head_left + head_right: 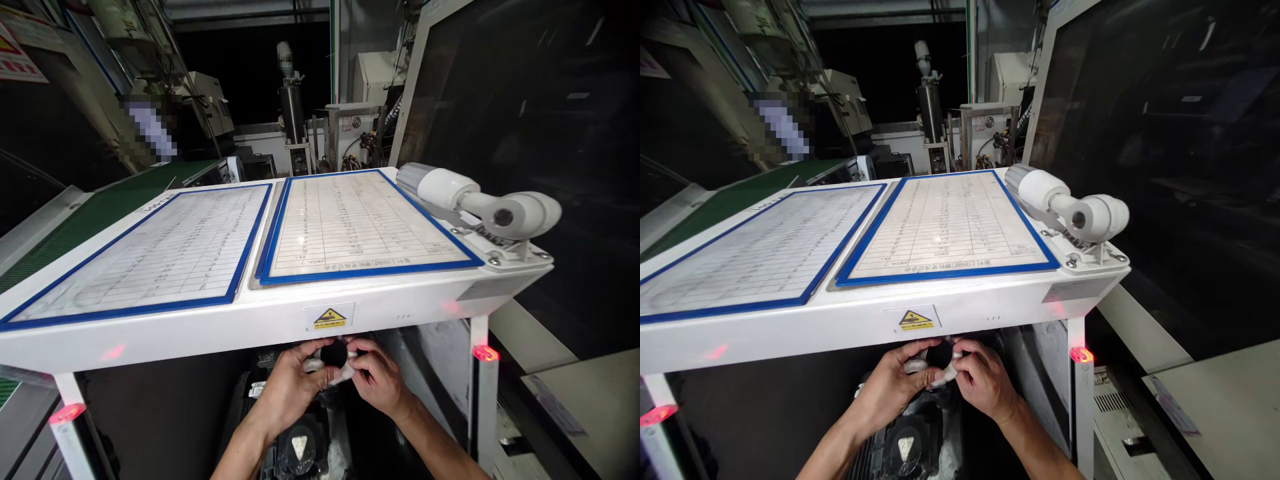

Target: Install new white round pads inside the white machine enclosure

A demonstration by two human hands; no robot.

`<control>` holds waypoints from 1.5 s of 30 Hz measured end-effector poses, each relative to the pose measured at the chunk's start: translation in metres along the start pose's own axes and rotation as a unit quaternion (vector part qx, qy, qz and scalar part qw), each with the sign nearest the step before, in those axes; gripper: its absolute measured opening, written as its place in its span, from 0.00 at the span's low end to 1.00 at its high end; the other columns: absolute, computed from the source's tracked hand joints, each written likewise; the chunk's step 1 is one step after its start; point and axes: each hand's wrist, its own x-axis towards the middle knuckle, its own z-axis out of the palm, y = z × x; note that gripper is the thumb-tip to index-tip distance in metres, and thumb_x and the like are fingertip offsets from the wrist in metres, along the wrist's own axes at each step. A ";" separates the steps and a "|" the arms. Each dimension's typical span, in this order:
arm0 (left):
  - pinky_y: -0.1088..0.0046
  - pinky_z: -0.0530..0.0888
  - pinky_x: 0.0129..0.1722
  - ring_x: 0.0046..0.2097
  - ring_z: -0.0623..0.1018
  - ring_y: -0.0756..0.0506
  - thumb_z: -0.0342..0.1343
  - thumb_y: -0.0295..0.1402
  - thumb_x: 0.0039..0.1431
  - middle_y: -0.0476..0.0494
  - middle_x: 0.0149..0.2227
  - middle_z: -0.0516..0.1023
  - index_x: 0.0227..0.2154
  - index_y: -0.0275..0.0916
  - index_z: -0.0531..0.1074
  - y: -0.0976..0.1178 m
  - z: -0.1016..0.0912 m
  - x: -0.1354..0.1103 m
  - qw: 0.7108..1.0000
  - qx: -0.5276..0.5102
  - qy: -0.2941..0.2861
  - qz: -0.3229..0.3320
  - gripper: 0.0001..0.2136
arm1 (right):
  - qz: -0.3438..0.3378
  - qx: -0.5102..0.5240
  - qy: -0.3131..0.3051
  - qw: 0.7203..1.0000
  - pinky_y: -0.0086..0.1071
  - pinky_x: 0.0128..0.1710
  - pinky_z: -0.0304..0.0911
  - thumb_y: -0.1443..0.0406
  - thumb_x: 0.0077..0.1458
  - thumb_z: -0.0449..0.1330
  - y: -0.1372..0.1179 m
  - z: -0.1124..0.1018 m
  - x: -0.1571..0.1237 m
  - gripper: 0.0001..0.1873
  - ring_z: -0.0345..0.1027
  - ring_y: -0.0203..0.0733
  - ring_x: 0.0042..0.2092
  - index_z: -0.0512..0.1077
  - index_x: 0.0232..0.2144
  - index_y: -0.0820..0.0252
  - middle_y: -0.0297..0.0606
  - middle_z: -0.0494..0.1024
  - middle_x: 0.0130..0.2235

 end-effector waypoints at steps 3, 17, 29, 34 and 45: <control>0.69 0.72 0.52 0.49 0.77 0.41 0.69 0.36 0.48 0.40 0.49 0.80 0.52 0.38 0.75 0.008 0.003 -0.004 0.999 -0.024 0.008 -0.023 0.26 | 0.024 0.013 -0.017 0.999 0.34 0.48 0.72 0.78 0.57 0.55 -0.011 -0.012 0.005 0.14 0.72 0.41 0.50 0.64 0.39 0.56 0.40 0.73 0.45; 0.59 0.59 0.67 0.64 0.69 0.38 0.62 0.41 0.54 0.40 0.60 0.73 0.60 0.38 0.69 0.004 0.017 -0.023 0.999 0.006 0.044 0.004 0.30 | 0.247 0.130 -0.191 0.941 0.47 0.62 0.61 0.51 0.68 0.54 -0.051 -0.025 0.042 0.30 0.60 0.52 0.63 0.55 0.65 0.56 0.46 0.65 0.62; 0.66 0.72 0.53 0.48 0.79 0.40 0.66 0.40 0.52 0.40 0.46 0.82 0.52 0.36 0.76 0.000 0.010 -0.018 0.991 -0.129 0.024 -0.018 0.25 | 0.381 0.336 -0.225 0.832 0.30 0.38 0.66 0.47 0.58 0.65 -0.041 -0.019 0.042 0.30 0.69 0.38 0.37 0.66 0.55 0.57 0.36 0.76 0.41; 0.70 0.72 0.47 0.42 0.80 0.43 0.69 0.40 0.48 0.41 0.40 0.83 0.47 0.35 0.78 -0.006 0.013 -0.010 0.981 -0.189 0.038 -0.035 0.23 | 0.428 0.392 -0.251 0.775 0.28 0.36 0.64 0.47 0.61 0.62 -0.030 -0.019 0.039 0.27 0.66 0.34 0.33 0.69 0.56 0.54 0.33 0.75 0.38; 0.64 0.68 0.59 0.48 0.79 0.41 0.67 0.46 0.50 0.41 0.42 0.83 0.37 0.36 0.81 -0.017 0.011 0.013 0.981 -0.161 0.105 -0.012 0.19 | 0.443 0.352 -0.177 0.805 0.34 0.45 0.68 0.47 0.60 0.63 -0.013 -0.003 0.033 0.26 0.69 0.40 0.38 0.73 0.55 0.54 0.32 0.71 0.31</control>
